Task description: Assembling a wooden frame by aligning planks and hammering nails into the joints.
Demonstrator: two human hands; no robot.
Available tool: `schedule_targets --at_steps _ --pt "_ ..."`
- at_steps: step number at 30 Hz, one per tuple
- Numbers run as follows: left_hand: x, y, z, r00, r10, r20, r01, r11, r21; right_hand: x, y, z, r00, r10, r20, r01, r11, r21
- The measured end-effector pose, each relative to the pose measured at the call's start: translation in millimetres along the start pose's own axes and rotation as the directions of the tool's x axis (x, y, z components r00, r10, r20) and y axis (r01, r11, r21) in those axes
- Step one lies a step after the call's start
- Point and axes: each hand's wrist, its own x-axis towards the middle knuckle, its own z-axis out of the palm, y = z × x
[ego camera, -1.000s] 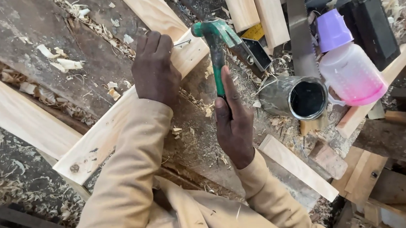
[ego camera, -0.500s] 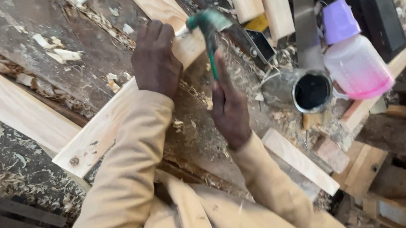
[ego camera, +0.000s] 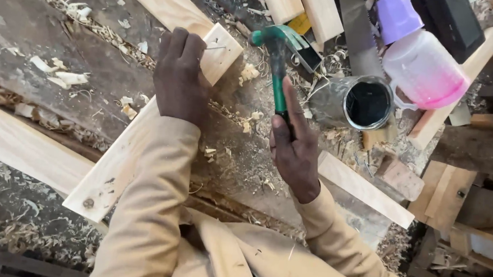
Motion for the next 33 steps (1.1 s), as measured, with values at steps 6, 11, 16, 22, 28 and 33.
schedule_targets --at_steps 6,11,16,22,28,33 --pt "0 -10 7 0.999 -0.031 0.031 0.035 0.993 -0.112 -2 -8 3 1.000 -0.006 0.017 0.006 1.000 -0.002" --pt "2 -11 3 1.000 0.017 0.018 -0.015 0.995 -0.096 -2 -8 10 0.999 0.027 0.027 -0.026 0.998 -0.061" --pt "2 -7 3 1.000 0.007 0.009 -0.007 0.997 -0.072 -4 16 17 0.997 -0.078 0.025 0.081 0.984 -0.161" --pt "2 -7 4 1.000 -0.001 0.017 0.002 0.998 -0.056 0 16 7 0.987 -0.159 -0.003 0.157 0.977 -0.143" --pt "3 -15 9 0.999 0.031 0.012 -0.031 0.999 -0.019 0 36 16 0.887 -0.424 -0.184 0.392 0.901 -0.187" --pt "-5 -16 16 0.995 0.085 0.059 -0.090 0.992 0.090 11 2 -1 0.998 -0.066 -0.011 0.062 0.978 -0.198"
